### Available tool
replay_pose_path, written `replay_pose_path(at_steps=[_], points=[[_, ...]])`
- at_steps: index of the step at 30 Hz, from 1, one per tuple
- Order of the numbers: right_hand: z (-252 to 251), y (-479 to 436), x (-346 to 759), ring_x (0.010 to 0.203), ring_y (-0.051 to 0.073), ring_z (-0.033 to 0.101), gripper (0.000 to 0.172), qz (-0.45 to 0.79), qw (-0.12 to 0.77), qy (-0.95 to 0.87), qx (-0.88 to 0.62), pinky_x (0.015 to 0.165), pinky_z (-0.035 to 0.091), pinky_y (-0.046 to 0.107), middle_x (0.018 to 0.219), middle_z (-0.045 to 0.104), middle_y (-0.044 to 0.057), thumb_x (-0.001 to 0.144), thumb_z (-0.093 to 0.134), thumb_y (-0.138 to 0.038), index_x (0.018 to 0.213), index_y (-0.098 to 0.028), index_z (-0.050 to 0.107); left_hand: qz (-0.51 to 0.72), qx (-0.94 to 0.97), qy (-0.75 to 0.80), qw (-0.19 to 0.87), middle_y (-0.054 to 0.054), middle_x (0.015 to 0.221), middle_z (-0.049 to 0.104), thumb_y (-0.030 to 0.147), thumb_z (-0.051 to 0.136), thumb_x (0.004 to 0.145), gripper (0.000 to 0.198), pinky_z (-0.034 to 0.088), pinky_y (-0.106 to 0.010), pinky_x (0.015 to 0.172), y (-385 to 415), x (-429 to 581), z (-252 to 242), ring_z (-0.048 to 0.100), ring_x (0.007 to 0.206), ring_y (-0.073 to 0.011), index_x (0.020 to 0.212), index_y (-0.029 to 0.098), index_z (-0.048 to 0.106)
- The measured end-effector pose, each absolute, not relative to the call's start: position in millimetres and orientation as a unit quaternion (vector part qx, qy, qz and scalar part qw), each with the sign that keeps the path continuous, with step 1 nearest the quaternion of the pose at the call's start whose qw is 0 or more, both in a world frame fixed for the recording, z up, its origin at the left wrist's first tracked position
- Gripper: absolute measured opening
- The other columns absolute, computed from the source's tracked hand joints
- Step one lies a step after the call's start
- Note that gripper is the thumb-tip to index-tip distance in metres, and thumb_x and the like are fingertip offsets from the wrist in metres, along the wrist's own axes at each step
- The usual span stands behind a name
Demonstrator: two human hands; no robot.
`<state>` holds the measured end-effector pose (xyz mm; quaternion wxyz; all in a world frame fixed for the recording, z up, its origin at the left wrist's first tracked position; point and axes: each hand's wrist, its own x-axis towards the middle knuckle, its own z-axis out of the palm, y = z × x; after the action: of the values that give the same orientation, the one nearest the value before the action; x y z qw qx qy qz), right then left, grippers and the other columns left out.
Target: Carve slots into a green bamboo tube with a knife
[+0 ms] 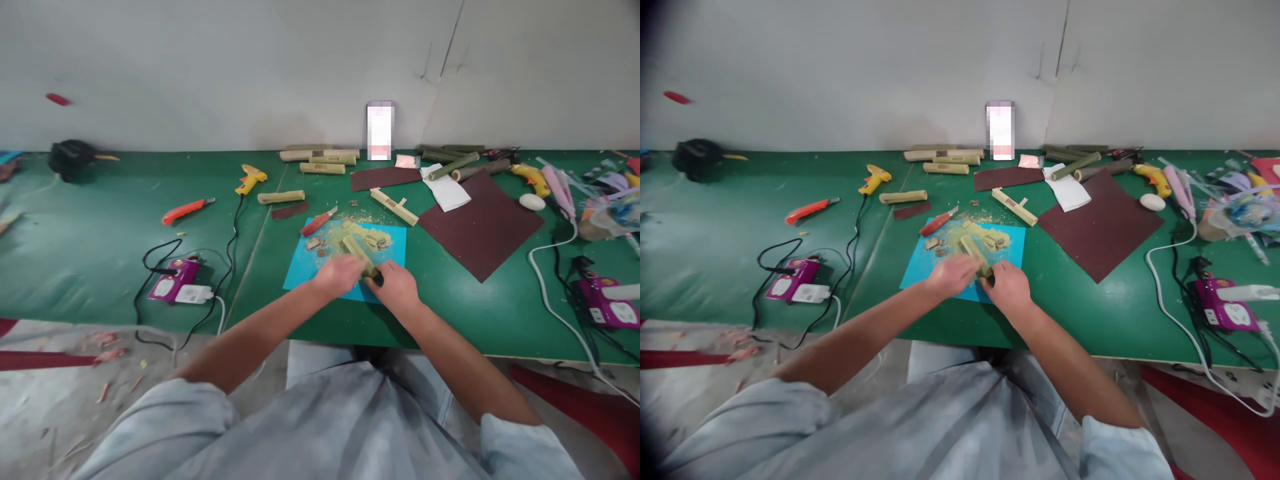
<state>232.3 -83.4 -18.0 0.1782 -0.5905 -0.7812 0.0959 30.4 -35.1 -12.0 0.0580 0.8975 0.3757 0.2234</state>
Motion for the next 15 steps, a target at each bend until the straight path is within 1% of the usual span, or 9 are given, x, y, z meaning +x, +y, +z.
replay_pose_path(at_steps=[2, 5, 6, 8, 11, 13, 15], points=[[-18.6, -82.7, 232.2, 0.079, 0.019, 0.062, 0.024, 0.098, 0.177, -0.783, -0.588, 0.068, 0.038, 0.030, 0.088, 0.069, 0.007, 0.091, 0.061, -0.041, 0.087, -0.019, 0.065, 0.217, 0.906, 0.356, 0.066, -0.006, 0.078, 0.066, 0.036, 0.037, 0.104, 0.039, 0.052, -0.028, 0.069, -40.3, 32.4, -13.2, 0.062, 0.075, -0.0171, 0.097, 0.019, 0.071], [-20.5, -81.8, 232.4, 0.079, 0.019, 0.061, 0.028, 0.095, 0.178, -0.779, -0.593, 0.068, 0.038, 0.031, 0.089, 0.069, 0.007, 0.091, 0.061, -0.045, 0.090, -0.018, 0.066, 0.231, 0.894, 0.378, 0.061, -0.008, 0.081, 0.066, 0.033, 0.033, 0.105, 0.041, 0.052, -0.030, 0.070, -44.5, 35.2, -12.6, 0.063, 0.077, -0.0183, 0.098, 0.016, 0.070], [-21.2, -81.6, 232.6, 0.079, 0.019, 0.061, 0.028, 0.094, 0.179, -0.780, -0.592, 0.068, 0.038, 0.031, 0.090, 0.069, 0.007, 0.091, 0.061, -0.045, 0.091, -0.018, 0.066, 0.234, 0.891, 0.383, 0.062, -0.009, 0.082, 0.066, 0.032, 0.032, 0.106, 0.042, 0.053, -0.030, 0.070, -45.7, 36.4, -11.9, 0.063, 0.078, -0.0186, 0.098, 0.015, 0.070], [-22.2, -81.5, 233.0, 0.079, 0.019, 0.061, 0.024, 0.092, 0.178, -0.787, -0.584, 0.068, 0.037, 0.030, 0.089, 0.069, 0.006, 0.091, 0.061, -0.042, 0.090, -0.018, 0.066, 0.225, 0.902, 0.358, 0.084, -0.007, 0.082, 0.066, 0.032, 0.036, 0.105, 0.038, 0.053, -0.029, 0.072, -49.3, 39.3, -10.9, 0.064, 0.079, -0.0176, 0.098, 0.017, 0.070], [-22.3, -81.6, 233.2, 0.078, 0.019, 0.061, 0.024, 0.089, 0.178, -0.787, -0.584, 0.068, 0.036, 0.031, 0.088, 0.069, 0.007, 0.091, 0.061, -0.041, 0.088, -0.018, 0.066, 0.231, 0.902, 0.345, 0.116, -0.006, 0.082, 0.067, 0.032, 0.039, 0.105, 0.034, 0.053, -0.027, 0.070, -53.9, 41.9, -11.4, 0.065, 0.079, -0.0164, 0.103, 0.017, 0.070], [-21.9, -81.7, 232.8, 0.077, 0.019, 0.060, 0.027, 0.085, 0.180, -0.784, -0.589, 0.068, 0.036, 0.031, 0.087, 0.069, 0.008, 0.091, 0.060, -0.043, 0.088, -0.017, 0.066, 0.251, 0.889, 0.366, 0.107, -0.006, 0.082, 0.068, 0.031, 0.040, 0.105, 0.034, 0.053, -0.028, 0.069, -54.3, 41.2, -12.8, 0.065, 0.078, -0.0168, 0.106, 0.016, 0.070], [-21.2, -82.1, 232.3, 0.077, 0.019, 0.060, 0.025, 0.085, 0.182, -0.787, -0.584, 0.068, 0.036, 0.031, 0.087, 0.069, 0.008, 0.091, 0.060, -0.041, 0.087, -0.018, 0.066, 0.252, 0.891, 0.364, 0.100, -0.007, 0.083, 0.068, 0.032, 0.039, 0.105, 0.034, 0.053, -0.028, 0.069, -52.7, 39.3, -13.8, 0.065, 0.079, -0.0171, 0.108, 0.015, 0.069]])
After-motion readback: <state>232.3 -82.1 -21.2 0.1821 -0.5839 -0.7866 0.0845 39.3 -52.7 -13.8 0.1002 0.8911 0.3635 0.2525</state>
